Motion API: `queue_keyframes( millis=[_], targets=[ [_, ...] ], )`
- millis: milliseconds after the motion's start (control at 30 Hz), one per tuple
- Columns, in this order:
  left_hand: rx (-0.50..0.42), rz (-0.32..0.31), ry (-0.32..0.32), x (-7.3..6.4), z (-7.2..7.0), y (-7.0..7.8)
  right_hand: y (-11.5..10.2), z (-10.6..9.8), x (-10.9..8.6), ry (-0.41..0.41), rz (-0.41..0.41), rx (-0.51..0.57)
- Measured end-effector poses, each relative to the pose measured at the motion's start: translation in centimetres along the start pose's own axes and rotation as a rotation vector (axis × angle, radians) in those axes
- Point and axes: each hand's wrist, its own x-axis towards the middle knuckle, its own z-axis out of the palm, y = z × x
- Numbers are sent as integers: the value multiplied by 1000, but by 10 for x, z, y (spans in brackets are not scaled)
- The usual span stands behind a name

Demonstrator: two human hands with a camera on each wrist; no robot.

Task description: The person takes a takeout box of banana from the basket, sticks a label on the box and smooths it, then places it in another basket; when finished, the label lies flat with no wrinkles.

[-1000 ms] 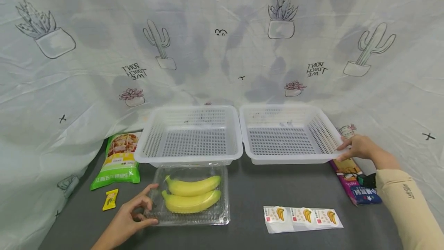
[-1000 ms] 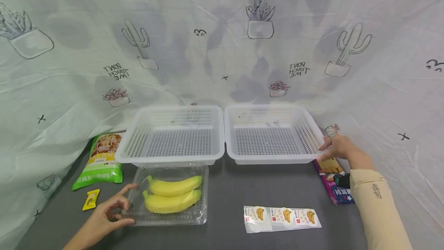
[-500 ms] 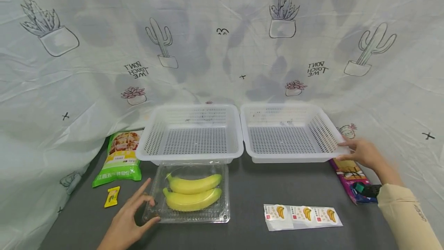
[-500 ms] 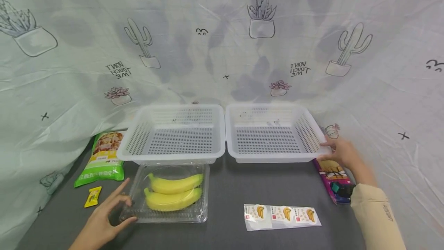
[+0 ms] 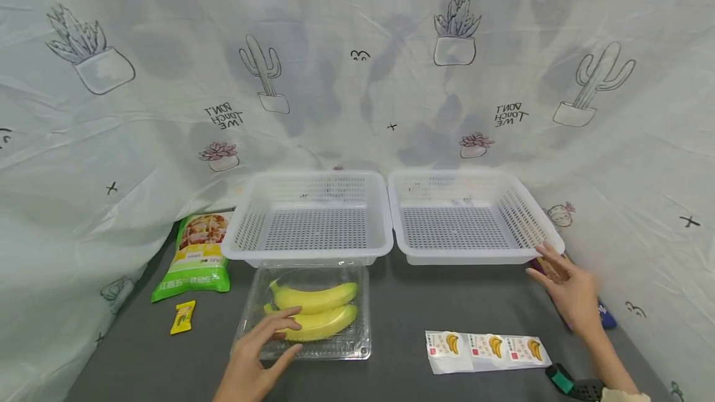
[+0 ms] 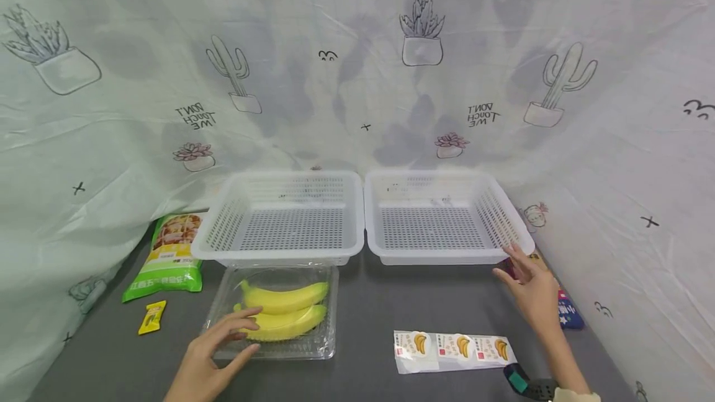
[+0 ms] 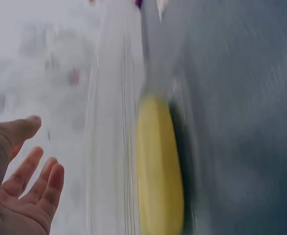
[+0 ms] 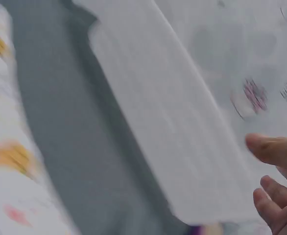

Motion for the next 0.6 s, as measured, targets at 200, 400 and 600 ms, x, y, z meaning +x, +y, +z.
queue_keyframes(
  millis=[200, 400, 600],
  targets=[
    [-362, 4, -62, 14, 39, 27, -14, 26, -38, -52, 185, 355],
    [-683, -140, -227, 16, 81, 46, -17, 38, -67, -127, 342, 669],
    [-793, -190, -365, 19, 120, 61, -16, 43, -81, -259, 480, 545]
  ],
)
